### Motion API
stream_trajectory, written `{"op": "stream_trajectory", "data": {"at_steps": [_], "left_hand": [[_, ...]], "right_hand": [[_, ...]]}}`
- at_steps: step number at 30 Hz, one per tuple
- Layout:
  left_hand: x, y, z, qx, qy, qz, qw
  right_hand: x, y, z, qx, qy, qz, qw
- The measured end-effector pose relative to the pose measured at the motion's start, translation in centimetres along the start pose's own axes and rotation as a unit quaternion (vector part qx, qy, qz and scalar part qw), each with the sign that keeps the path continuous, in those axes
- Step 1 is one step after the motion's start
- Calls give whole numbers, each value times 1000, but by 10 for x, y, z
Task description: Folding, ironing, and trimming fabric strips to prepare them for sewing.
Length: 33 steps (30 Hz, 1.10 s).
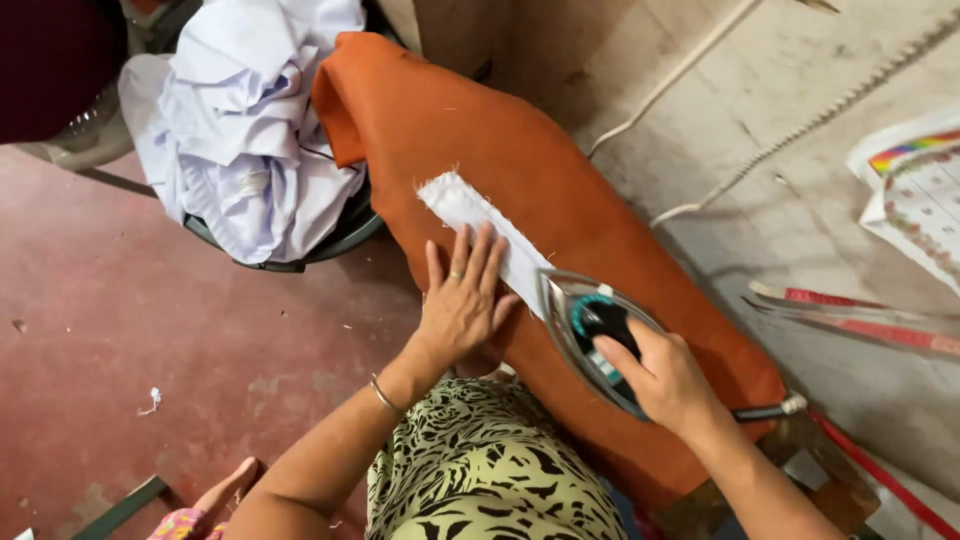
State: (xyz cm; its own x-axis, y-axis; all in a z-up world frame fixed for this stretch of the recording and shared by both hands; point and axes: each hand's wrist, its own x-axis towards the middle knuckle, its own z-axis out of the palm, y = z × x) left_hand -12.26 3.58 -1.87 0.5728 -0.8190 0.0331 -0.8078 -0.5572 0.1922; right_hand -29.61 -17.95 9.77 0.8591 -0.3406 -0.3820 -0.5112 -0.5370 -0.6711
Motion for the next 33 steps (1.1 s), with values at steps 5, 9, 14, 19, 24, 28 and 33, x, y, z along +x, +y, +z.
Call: {"op": "stream_trajectory", "data": {"at_steps": [5, 9, 14, 19, 24, 28, 33], "left_hand": [[10, -20, -15, 8, 1, -45, 999], [14, -32, -12, -21, -12, -61, 998], [14, -38, -14, -19, 23, -61, 998], [22, -27, -48, -30, 75, -34, 996], [29, -18, -33, -76, 61, 65, 993], [23, -35, -33, -2, -28, 73, 997], [26, -55, -28, -6, -3, 34, 999]], "right_hand": [[37, -44, 9, -3, -9, -52, 999], [37, -51, 1, 13, -17, -35, 999], [31, -26, 3, 16, 14, 18, 1000], [54, -58, 5, 61, 1, 29, 998], [44, -56, -2, 10, -28, 38, 999], [34, -37, 0, -21, -50, 80, 995], [58, -76, 8, -21, -49, 47, 997]]}}
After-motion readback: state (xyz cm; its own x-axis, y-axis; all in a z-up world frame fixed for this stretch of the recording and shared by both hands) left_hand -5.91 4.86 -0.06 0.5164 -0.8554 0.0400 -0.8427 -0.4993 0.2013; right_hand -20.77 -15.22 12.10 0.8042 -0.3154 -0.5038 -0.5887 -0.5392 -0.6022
